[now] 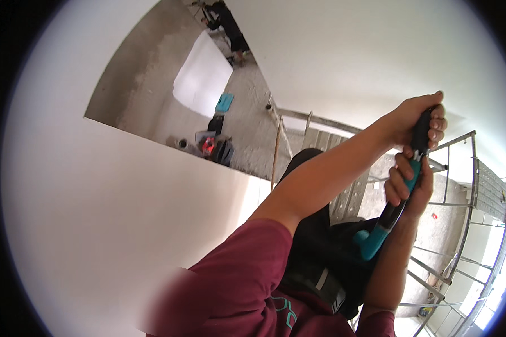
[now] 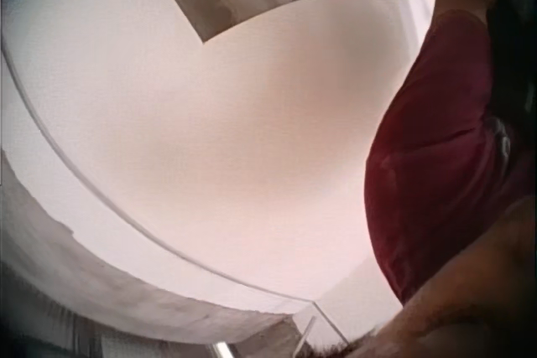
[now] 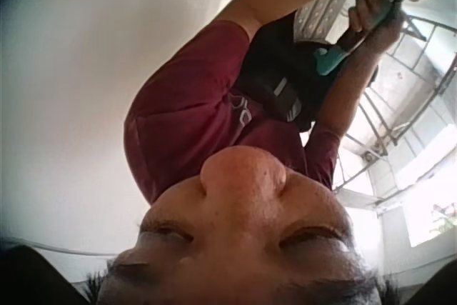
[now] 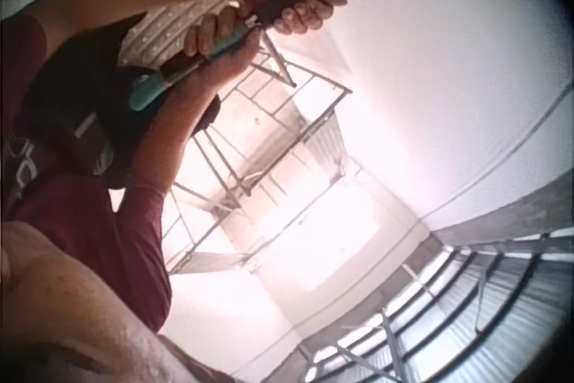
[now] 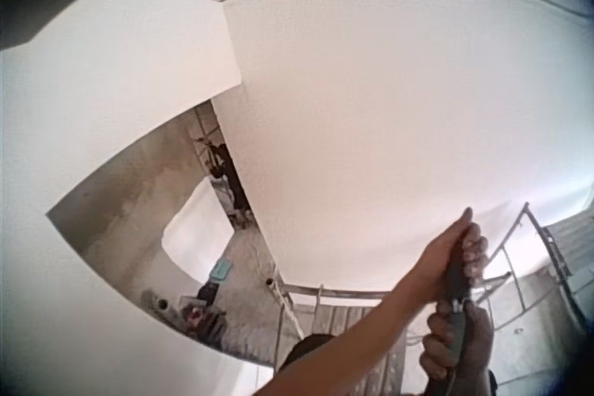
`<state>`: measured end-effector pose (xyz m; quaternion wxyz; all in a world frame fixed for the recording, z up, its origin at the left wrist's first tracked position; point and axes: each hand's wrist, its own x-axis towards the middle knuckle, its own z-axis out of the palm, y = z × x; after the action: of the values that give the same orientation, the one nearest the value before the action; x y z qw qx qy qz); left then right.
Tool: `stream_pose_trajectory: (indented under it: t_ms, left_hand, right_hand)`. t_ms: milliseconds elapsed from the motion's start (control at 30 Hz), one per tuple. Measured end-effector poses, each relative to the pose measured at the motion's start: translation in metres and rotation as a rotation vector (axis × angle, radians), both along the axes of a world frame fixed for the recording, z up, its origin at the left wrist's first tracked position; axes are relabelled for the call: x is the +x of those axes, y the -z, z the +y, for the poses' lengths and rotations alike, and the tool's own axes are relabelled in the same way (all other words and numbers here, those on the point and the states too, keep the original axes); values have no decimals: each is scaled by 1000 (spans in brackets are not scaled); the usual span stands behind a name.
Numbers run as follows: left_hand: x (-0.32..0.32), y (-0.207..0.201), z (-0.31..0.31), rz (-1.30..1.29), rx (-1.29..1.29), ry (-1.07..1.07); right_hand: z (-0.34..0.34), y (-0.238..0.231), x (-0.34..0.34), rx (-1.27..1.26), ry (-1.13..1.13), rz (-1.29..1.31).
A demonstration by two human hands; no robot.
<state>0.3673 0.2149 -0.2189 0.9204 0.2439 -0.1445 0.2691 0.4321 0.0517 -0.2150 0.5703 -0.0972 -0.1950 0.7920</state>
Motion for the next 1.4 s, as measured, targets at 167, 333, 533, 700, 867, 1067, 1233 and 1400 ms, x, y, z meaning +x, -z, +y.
stream_pose_trajectory:
  t_ms: [167,333,533,700,867,1067,1233,1400]
  left_hand:
    - [6,29,27,497,-3,-225]
    - [33,98,56,879,-186,-655]
    - [53,116,75,308,-349,-249]
    - [63,125,76,300,-206,-123]
    - [61,136,93,809,143,-418]
    - [70,142,92,1201,386,-666]
    - [52,147,102,1062,299,-490]
    - [42,141,112,838,147,-205]
  right_hand:
    - [38,27,12,-199,329,-968]
    - [77,79,7,-221,406,-1629]
    - [93,104,72,-100,-170,130]
    - [81,80,44,-135,-188,281]
    - [78,92,45,-74,62,-277]
    - [101,171,81,100,625,-1754]
    - [103,136,74,-234,126,-641]
    - [102,117,79,-77,-157,-90]
